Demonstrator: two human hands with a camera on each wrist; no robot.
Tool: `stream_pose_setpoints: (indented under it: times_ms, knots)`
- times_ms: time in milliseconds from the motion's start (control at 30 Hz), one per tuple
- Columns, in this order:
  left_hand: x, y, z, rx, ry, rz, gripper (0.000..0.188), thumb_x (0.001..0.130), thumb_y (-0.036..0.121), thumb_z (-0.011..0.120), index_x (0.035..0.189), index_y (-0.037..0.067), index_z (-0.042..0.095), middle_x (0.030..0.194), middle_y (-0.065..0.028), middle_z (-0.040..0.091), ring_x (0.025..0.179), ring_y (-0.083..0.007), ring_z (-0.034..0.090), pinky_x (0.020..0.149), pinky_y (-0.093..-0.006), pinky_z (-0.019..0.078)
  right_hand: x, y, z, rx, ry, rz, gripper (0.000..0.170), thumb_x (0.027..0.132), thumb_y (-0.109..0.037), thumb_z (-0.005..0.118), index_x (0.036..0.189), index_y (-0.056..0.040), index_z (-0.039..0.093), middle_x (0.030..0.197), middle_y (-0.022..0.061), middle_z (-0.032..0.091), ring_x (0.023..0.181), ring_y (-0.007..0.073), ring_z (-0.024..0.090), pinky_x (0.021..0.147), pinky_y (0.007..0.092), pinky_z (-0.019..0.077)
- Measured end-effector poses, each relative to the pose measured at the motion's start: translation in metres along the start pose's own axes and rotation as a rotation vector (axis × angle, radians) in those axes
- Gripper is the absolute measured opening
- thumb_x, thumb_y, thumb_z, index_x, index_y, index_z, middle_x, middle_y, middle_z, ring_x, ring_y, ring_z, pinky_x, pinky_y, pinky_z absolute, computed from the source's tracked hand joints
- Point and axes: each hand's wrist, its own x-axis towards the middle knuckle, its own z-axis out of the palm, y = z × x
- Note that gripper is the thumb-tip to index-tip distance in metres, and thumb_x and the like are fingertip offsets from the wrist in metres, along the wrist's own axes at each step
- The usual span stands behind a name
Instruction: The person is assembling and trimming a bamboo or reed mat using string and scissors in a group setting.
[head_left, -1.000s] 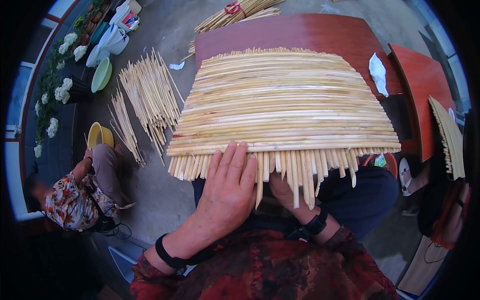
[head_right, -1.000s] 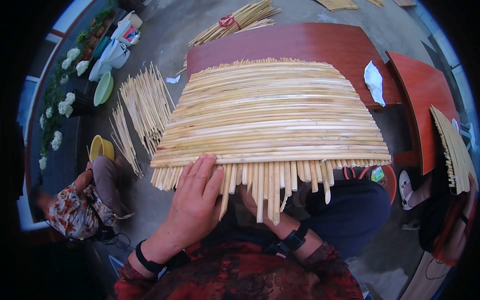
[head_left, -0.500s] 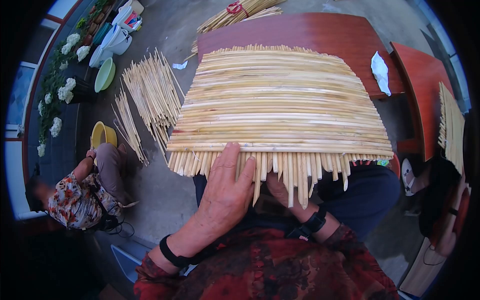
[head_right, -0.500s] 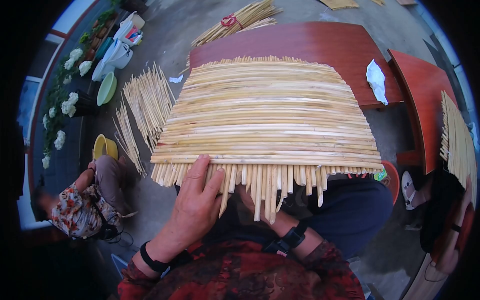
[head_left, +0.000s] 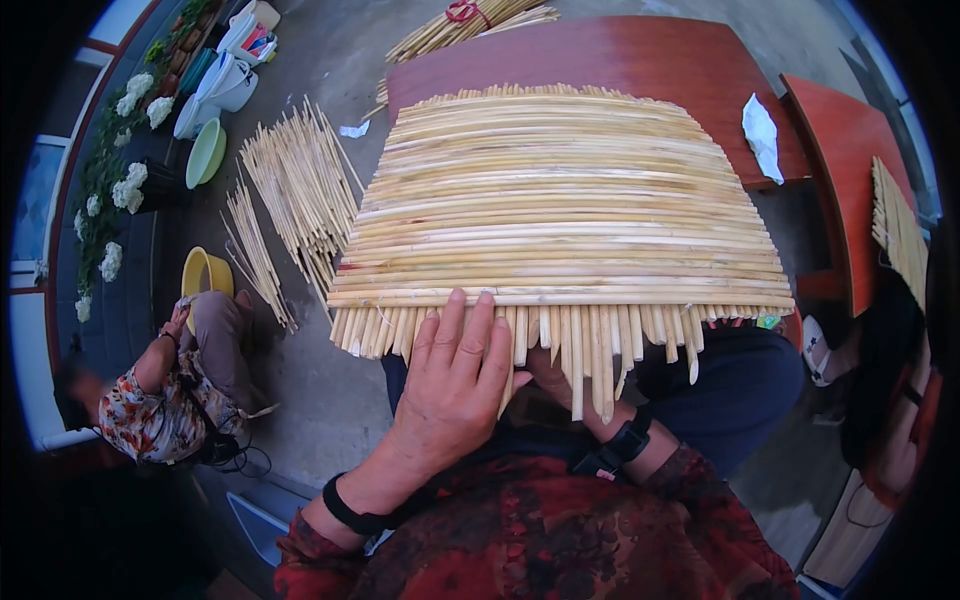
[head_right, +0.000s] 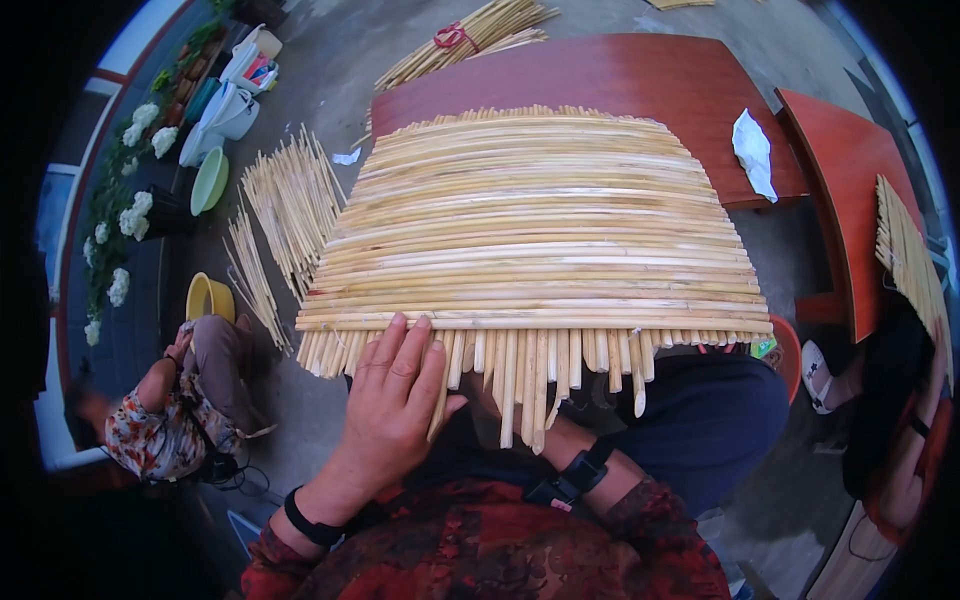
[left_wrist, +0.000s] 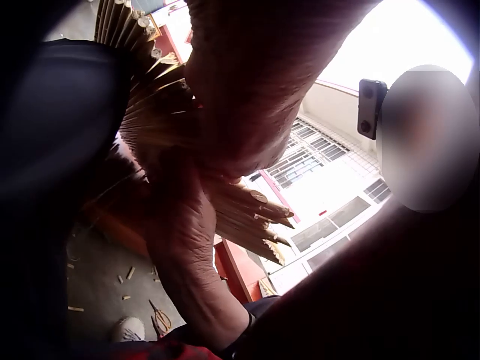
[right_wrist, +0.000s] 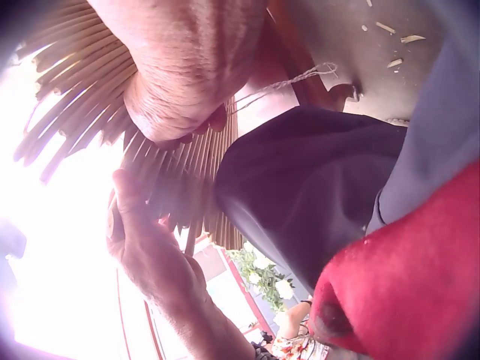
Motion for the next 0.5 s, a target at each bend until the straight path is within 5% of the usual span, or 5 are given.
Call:
stream_pose_setpoints:
  times_ms: [400,500]
  knots:
    - [0.003,-0.008,-0.013,-0.056,0.121,0.01,0.039,0.071,0.019,0.062,0.1,-0.004,0.051,0.109,-0.02,0.05,0.103,-0.0368,0.047,0.082,-0.0441,0.0393,0.01,-0.002,-0.001,0.063,-0.009,-0.01,0.043,0.088,-0.03,0.04,0.121,-0.0027,0.036,0.111,0.0147,0.046,0.101,0.0237,0.047,0.087,0.0334,0.039]
    - [0.003,-0.006,-0.014,-0.089,0.154,-0.045,0.04,0.065,0.006,0.066,0.101,-0.003,0.052,0.11,-0.0175,0.051,0.105,-0.0337,0.047,0.085,-0.0386,0.0402,0.013,-0.002,-0.002,0.049,-0.014,-0.021,0.043,0.089,-0.029,0.039,0.122,-0.0023,0.035,0.111,0.015,0.045,0.101,0.0237,0.047,0.087,0.0333,0.0392]
